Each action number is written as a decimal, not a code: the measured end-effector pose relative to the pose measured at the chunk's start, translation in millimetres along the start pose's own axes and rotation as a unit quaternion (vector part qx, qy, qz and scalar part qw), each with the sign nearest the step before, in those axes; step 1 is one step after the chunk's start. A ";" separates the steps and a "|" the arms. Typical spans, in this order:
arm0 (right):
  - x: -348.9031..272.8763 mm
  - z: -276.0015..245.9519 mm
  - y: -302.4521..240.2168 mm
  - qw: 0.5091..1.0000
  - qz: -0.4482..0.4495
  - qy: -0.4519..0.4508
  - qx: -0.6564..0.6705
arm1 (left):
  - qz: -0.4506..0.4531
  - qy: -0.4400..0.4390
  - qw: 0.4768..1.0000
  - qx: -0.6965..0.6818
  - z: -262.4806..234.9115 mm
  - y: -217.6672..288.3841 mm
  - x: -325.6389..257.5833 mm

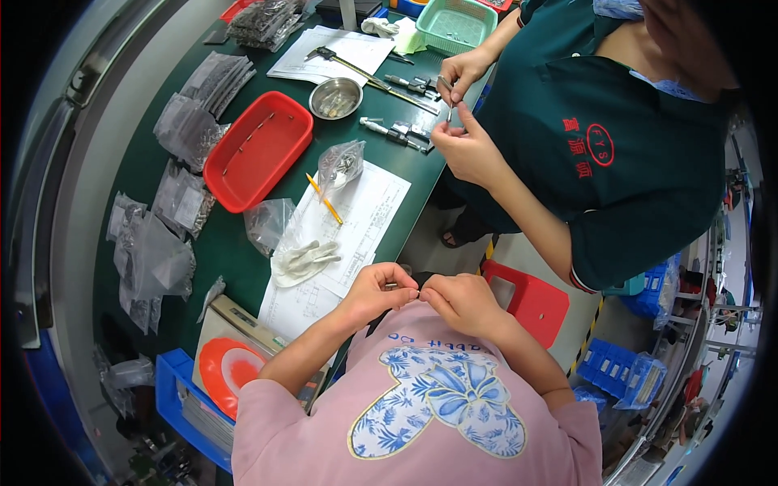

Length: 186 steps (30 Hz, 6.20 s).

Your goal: The recorder uses a digital caliper to measure dimensions of small metal components at a factory workbench.

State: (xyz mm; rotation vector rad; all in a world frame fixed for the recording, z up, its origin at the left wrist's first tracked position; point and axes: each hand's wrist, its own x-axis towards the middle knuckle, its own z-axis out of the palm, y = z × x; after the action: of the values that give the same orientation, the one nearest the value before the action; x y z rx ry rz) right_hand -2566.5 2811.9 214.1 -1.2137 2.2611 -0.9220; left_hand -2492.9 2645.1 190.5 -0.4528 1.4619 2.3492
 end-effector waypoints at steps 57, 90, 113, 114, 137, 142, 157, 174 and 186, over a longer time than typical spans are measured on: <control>7.7 2.5 7.9 0.994 0.109 -0.019 -0.010 | 0.004 0.063 0.941 -0.331 -132.2 45.0 48.3; 23.7 16.6 19.7 0.985 0.153 0.075 0.036 | 0.122 0.205 0.953 -0.187 -219.9 112.9 113.1; 45.6 26.8 -56.4 0.940 -0.332 0.055 0.057 | 0.173 0.266 0.944 -0.093 1.1 -16.2 -100.0; 38.1 26.3 -53.1 0.947 -0.314 0.043 0.055 | 0.184 0.268 0.943 -0.076 4.1 -26.5 -96.8; -10.5 -8.6 7.0 0.932 -0.361 -0.009 0.000 | 0.098 0.235 0.952 -0.171 61.7 -59.8 -78.6; -10.8 -21.3 -8.7 0.958 -0.279 0.066 0.010 | 0.074 0.200 0.965 -0.152 48.7 -38.5 -62.9; 5.1 -22.4 -1.5 0.981 -0.146 0.126 -0.022 | -0.025 0.074 0.989 -0.123 7.7 -3.4 -15.2; 9.2 -20.4 5.8 0.978 -0.123 0.154 -0.065 | -0.078 0.029 0.991 -0.103 -4.0 9.7 4.8; 4.7 -11.2 11.0 0.978 -0.136 0.123 -0.103 | -0.084 0.016 0.991 -0.106 -4.4 6.4 2.7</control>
State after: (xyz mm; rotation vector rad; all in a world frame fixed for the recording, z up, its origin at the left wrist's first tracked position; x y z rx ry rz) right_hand -2582.3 2816.4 213.7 -1.6121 2.4747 -1.0035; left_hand -2497.7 2638.8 192.6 -0.6448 1.1415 2.3786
